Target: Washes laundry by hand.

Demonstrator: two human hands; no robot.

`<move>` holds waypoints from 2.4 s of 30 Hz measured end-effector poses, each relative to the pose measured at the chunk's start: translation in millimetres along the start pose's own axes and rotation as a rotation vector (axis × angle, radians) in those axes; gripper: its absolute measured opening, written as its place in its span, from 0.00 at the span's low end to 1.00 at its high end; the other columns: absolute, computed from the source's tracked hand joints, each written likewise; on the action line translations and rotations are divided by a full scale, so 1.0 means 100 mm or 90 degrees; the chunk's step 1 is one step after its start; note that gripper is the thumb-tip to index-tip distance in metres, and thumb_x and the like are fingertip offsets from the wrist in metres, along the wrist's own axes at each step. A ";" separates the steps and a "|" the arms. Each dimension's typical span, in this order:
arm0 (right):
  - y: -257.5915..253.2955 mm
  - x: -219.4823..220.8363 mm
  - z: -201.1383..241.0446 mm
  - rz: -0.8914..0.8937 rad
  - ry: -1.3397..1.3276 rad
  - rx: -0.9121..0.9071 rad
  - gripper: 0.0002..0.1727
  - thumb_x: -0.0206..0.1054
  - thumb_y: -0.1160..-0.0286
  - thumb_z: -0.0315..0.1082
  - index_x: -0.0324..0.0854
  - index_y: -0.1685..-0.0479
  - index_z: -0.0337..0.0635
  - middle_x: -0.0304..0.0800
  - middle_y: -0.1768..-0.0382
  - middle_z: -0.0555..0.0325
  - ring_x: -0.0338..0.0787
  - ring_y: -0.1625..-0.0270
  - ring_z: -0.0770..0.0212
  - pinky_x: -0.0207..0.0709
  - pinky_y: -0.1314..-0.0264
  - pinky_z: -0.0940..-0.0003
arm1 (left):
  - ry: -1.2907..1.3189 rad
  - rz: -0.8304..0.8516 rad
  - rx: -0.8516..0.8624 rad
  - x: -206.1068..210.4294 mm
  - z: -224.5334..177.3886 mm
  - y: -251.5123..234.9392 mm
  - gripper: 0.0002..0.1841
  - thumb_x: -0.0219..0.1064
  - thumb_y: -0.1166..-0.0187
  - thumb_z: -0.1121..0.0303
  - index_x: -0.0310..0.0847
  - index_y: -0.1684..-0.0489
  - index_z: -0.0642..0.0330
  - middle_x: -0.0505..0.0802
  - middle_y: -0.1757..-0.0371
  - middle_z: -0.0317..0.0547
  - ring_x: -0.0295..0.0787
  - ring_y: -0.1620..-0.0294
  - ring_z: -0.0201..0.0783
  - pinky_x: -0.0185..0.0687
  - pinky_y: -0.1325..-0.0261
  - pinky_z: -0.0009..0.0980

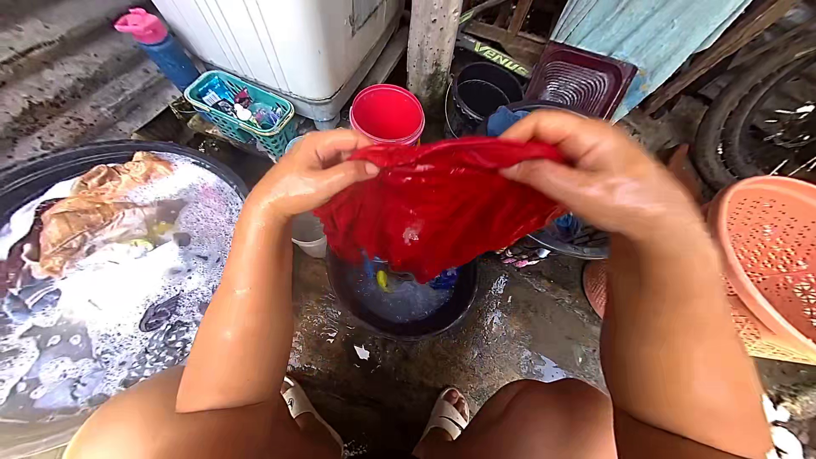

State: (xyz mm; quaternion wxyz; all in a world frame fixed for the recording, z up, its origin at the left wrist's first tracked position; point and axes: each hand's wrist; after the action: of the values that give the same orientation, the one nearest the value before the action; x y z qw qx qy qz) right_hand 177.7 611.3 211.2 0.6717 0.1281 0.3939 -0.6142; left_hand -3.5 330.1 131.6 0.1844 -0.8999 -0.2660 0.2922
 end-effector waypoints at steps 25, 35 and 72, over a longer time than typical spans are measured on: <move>0.88 3.38 -2.30 0.526 0.095 0.724 0.45 0.68 0.23 0.32 0.51 0.04 0.51 0.39 0.08 0.27 0.60 0.15 0.19 0.65 0.23 0.24 | -0.343 0.564 -0.836 2.43 2.14 1.17 0.39 0.73 0.26 0.53 0.67 0.13 0.55 0.66 0.13 0.71 0.58 0.13 0.74 0.60 0.25 0.78; 0.18 2.49 -1.24 0.254 -0.142 0.667 0.26 0.46 0.04 0.41 0.70 0.18 0.35 0.76 0.23 0.31 0.77 0.21 0.36 0.67 0.20 0.38 | -0.161 0.485 -0.734 1.94 1.75 1.38 0.70 0.87 0.44 0.47 0.35 0.04 0.62 0.55 0.08 0.71 0.54 0.09 0.67 0.53 0.13 0.65; -0.26 1.77 -0.61 -0.373 -0.335 0.172 0.56 0.79 0.36 0.44 0.48 0.04 0.54 0.67 0.14 0.53 0.80 0.24 0.60 0.82 0.28 0.57 | 0.950 -0.228 -0.328 1.40 1.10 0.49 0.58 0.39 0.49 0.06 0.77 0.26 0.39 0.92 0.38 0.46 0.91 0.38 0.49 0.90 0.44 0.53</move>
State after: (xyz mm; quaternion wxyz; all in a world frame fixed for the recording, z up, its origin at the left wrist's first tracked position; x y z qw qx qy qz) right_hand 118.9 518.1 57.9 0.5231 -0.0641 0.1446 -0.8374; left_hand 42.1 392.5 -35.9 0.1440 -0.8160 -0.2718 -0.4895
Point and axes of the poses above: each hand's wrist, its own y-axis away from the middle knuckle, its own x-axis out of the palm, z = x × y
